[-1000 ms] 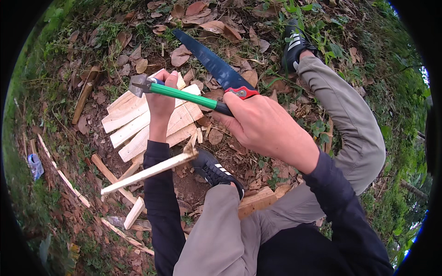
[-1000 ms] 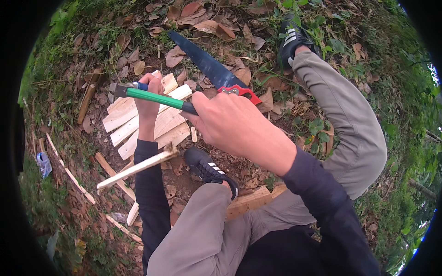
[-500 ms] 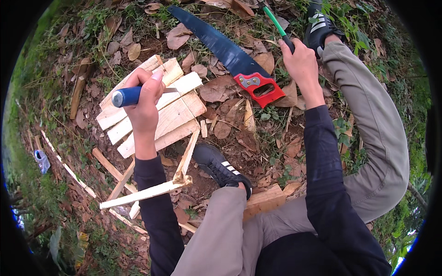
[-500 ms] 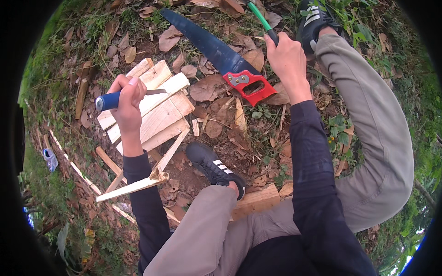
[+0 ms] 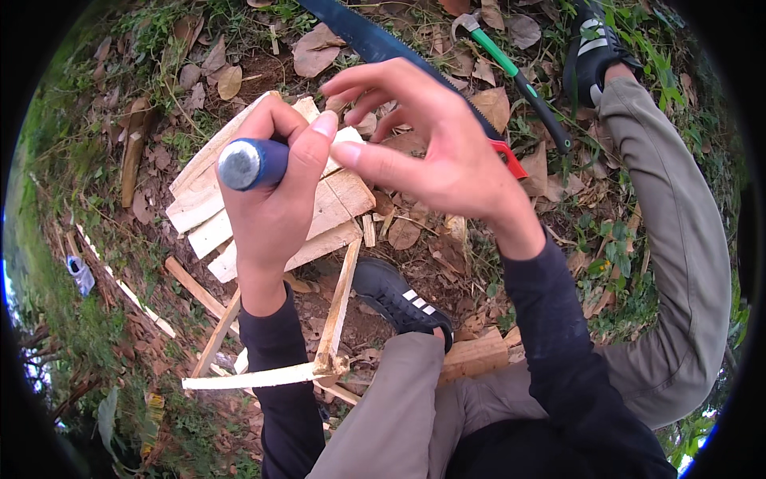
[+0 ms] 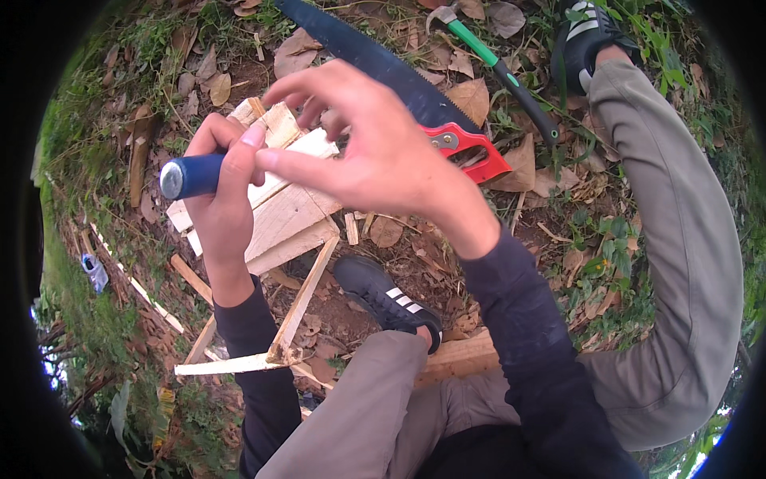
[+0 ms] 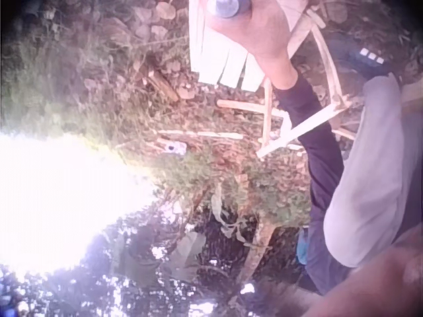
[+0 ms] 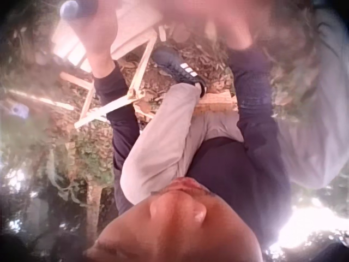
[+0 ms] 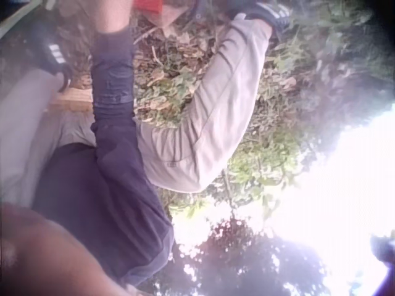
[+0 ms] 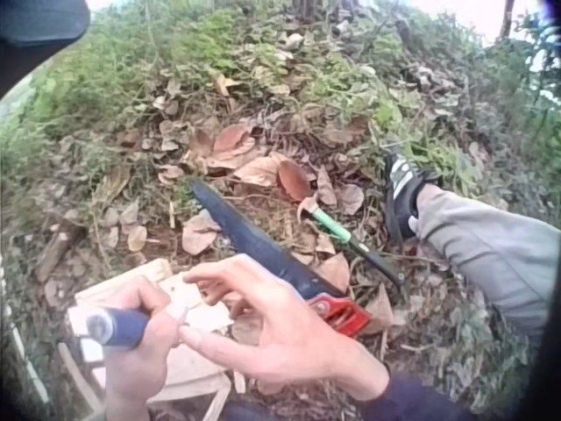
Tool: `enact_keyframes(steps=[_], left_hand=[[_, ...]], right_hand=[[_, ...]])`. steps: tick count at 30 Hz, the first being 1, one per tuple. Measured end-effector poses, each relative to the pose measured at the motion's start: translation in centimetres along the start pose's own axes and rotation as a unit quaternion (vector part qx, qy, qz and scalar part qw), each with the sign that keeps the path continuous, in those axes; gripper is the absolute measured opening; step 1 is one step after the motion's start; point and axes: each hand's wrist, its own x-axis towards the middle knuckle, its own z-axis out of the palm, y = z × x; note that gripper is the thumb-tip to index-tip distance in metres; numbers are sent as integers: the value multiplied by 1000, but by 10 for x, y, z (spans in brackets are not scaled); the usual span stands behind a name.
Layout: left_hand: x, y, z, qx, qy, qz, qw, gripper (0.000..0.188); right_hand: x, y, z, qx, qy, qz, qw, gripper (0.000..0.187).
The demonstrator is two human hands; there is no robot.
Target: The person sits on the ground outdoors and assembles a small wooden frame. They use a red hand saw to cut wooden slats and a hammer to drive nails into the frame, securing the pieces together.
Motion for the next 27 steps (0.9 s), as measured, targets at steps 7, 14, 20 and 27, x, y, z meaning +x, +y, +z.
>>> enact_keyframes(steps=[7,14,20,27], left_hand=[[-9,9,-35,160,48,93,982,27],[-58,-92,-57,271,46,33,961,61],[-71,-121,-36,330,154,-18,931,58],[-68,-131,-33,498,133,-20,857,58]], right_hand=[[39,-47,78,-68,60,-248,965,34],[47,-59,72,13,-97,-18,995,28],[52,-52,126,-111,-133,-165,971,26],[60,-23,33,234,6,4,972,41]])
